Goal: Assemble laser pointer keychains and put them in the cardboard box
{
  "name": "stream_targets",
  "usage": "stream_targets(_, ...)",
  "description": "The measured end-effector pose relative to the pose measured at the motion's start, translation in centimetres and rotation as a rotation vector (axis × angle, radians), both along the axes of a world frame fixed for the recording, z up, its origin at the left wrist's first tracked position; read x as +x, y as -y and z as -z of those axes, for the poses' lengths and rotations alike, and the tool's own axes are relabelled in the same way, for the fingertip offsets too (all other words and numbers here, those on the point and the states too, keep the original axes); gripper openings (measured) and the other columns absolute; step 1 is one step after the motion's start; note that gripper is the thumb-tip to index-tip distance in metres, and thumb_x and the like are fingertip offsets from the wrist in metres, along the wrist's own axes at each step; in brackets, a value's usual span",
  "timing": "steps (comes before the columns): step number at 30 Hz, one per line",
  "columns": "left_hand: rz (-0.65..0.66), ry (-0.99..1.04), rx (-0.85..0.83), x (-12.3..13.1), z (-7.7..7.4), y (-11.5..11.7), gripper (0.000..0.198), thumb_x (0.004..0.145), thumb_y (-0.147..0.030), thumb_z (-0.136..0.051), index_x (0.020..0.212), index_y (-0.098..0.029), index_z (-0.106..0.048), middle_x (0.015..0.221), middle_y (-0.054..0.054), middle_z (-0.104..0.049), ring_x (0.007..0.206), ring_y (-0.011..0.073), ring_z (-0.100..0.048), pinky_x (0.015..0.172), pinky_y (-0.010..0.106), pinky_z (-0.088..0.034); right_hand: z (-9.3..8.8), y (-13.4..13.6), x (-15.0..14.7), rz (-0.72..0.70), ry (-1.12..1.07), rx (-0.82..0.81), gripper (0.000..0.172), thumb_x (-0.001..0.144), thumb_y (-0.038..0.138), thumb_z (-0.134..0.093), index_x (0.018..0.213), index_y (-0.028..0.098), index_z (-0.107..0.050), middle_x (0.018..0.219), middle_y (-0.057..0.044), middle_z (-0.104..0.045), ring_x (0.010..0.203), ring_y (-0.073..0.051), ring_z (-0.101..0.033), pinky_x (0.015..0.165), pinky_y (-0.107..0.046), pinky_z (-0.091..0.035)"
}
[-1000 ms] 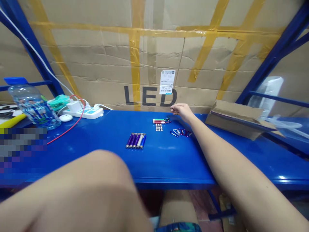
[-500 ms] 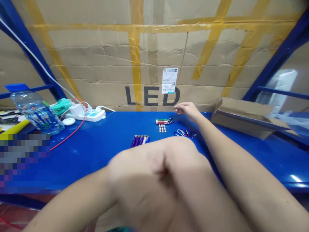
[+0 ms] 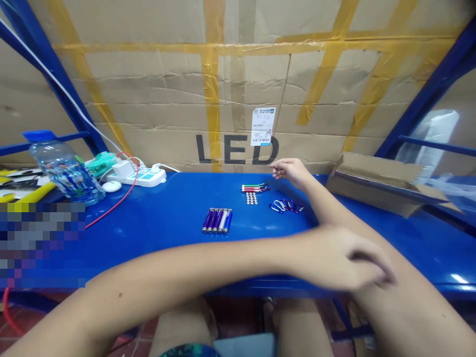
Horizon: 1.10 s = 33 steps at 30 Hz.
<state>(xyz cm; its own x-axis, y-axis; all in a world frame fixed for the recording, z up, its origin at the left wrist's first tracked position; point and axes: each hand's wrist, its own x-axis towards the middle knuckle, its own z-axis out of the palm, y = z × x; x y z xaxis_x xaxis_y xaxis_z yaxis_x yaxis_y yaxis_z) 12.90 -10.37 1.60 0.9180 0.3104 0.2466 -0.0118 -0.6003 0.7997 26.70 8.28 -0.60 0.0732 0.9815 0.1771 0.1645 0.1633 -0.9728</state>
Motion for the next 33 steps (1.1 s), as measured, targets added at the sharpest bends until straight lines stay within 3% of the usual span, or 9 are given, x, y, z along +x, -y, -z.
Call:
stream_targets(2,-0.051,0.022,-0.128,-3.0,-1.3,-2.9,0.018,0.09,-0.012,-0.047,0.086,-0.02,-0.063,0.085,0.002,-0.073,0.08,0.0098,-0.07,0.079,0.02,-0.059,-0.8,0.5,-0.5,0.02,0.123,0.036,0.01,0.074,0.012,-0.059,0.077,0.012,-0.068,0.062,-0.004,-0.063,0.057,-0.013,-0.057,0.059,-0.026,-0.048)
stream_targets(4,-0.229,0.011,0.056,-6.8,-2.3,-6.0,0.019,0.088,-0.014,-0.048,0.091,-0.017,-0.067,0.078,0.002,-0.07,0.068,0.0115,-0.065,0.066,0.025,-0.055,-1.8,1.7,-1.5,0.02,0.366,0.098,0.01,0.076,0.016,-0.058,0.073,0.014,-0.067,0.06,-0.003,-0.06,0.057,-0.013,-0.053,0.057,-0.026,-0.043)
stream_targets(7,-0.57,0.153,0.386,-12.3,-2.8,-10.4,0.017,0.08,-0.015,-0.051,0.079,-0.015,-0.068,0.07,0.001,-0.065,0.063,0.0111,-0.056,0.061,0.025,-0.045,-3.2,4.8,-3.9,-0.035,0.797,0.203,0.02,0.079,0.024,-0.057,0.06,0.017,-0.057,0.057,-0.001,-0.054,0.058,-0.013,-0.046,0.056,-0.028,-0.033)
stream_targets(9,-0.737,0.207,0.464,-14.7,-2.3,-12.5,0.017,0.076,-0.014,-0.048,0.068,-0.015,-0.063,0.064,0.0,-0.061,0.061,0.0112,-0.052,0.059,0.025,-0.041,-3.5,7.4,-6.1,-0.178,0.956,0.168,0.029,0.081,0.029,-0.056,0.056,0.018,-0.048,0.054,0.001,-0.048,0.054,-0.011,-0.039,0.054,-0.029,-0.027)
stream_targets(12,-0.67,-0.013,0.474,-16.3,-1.4,-14.0,0.015,0.074,-0.016,-0.05,0.071,-0.015,-0.065,0.068,0.0,-0.065,0.064,0.012,-0.056,0.062,0.025,-0.041,-3.0,10.6,-9.4,-0.441,1.024,0.076,0.038,0.084,0.041,-0.057,0.056,0.018,-0.044,0.053,0.003,-0.043,0.051,-0.01,-0.035,0.052,-0.028,-0.025)
stream_targets(17,-0.445,-0.452,0.468,-16.0,-0.1,-14.1,0.018,0.073,-0.017,-0.053,0.079,-0.017,-0.07,0.079,0.0,-0.071,0.072,0.0137,-0.062,0.068,0.025,-0.043,-1.3,11.9,-12.0,-0.465,1.11,-0.049,0.042,0.087,0.049,-0.054,0.058,0.02,-0.045,0.054,0.0,-0.05,0.05,-0.013,-0.043,0.05,-0.029,-0.028)
stream_targets(25,-0.382,-0.559,0.426,-15.8,0.3,-13.9,0.018,0.075,-0.023,-0.054,0.08,-0.018,-0.07,0.083,0.002,-0.072,0.075,0.0161,-0.062,0.068,0.026,-0.043,-1.6,12.6,-12.5,-0.405,1.213,-0.006,0.024,0.085,0.034,-0.052,0.08,0.017,-0.068,0.07,-0.009,-0.067,0.059,-0.018,-0.056,0.052,-0.029,-0.032)
stream_targets(33,-0.383,-0.579,0.442,-15.6,0.8,-14.0,0.015,0.074,-0.024,-0.056,0.081,-0.018,-0.068,0.083,0.003,-0.072,0.073,0.0154,-0.061,0.068,0.026,-0.042,-1.6,12.9,-12.8,-0.369,1.174,0.001,0.03,0.087,0.038,-0.051,0.09,0.016,-0.07,0.069,-0.008,-0.068,0.056,-0.018,-0.056,0.052,-0.028,-0.033)
